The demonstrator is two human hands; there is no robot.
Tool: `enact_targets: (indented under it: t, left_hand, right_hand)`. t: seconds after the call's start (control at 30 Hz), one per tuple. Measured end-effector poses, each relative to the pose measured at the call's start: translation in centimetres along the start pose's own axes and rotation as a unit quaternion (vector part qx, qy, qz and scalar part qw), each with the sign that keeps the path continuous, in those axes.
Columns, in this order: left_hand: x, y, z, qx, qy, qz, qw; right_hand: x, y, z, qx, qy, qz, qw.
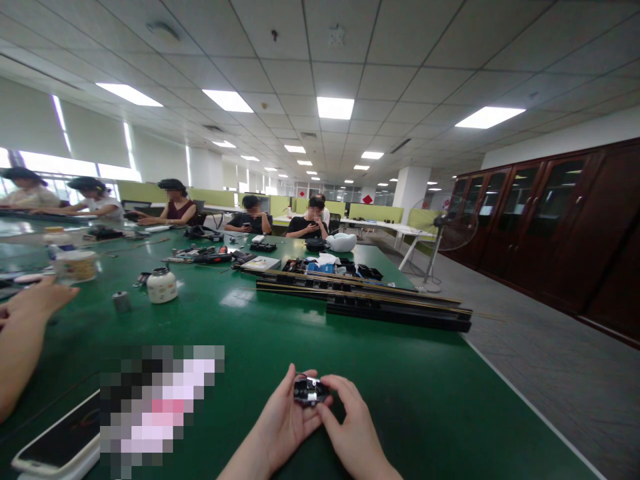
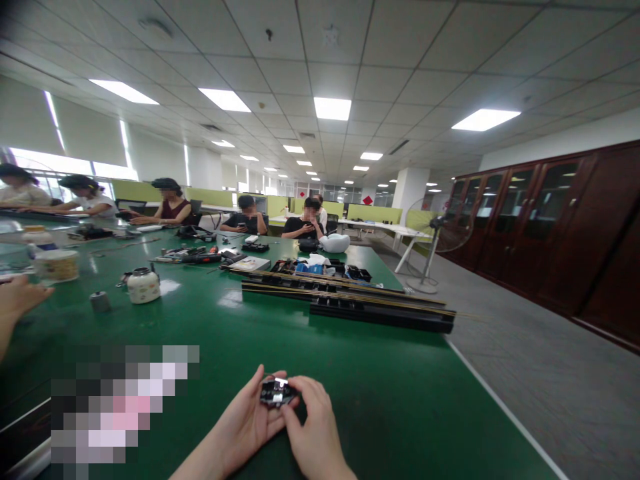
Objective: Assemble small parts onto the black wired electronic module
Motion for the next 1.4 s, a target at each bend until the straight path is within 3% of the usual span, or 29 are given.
enact_targets:
  t: [0.87,1.2,1.4]
  left_hand:
    - [0.49,-0.34,0.16,0.005,-0.037,-0.001,0.999]
    - [0.89,-0.37,-0.01,-0.019,-0.086,-0.041,0.995]
    - [0.95,-0.52,0.12,-0.017,-0.083,-0.021,0.996]
  right_hand:
    - [-0.16,-0.01,0.06,0.009,-0.011,0.001,1.000]
    - [-0.27,-0.14,-0.45,-0.031,-0.029,0.019,0.999]
    - [-0.16,-0.27,-0.39,-0.038,-0.045,0.021,0.998]
Point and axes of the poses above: each hand's wrist, its own y-axis towards the middle knuckle, its own x-axis out of the palm, z = x × y, the point moved 7 cm from there along y, towards the middle knuckle, and after that the axes turned 12 degrees about x, right-handed, at the moved point
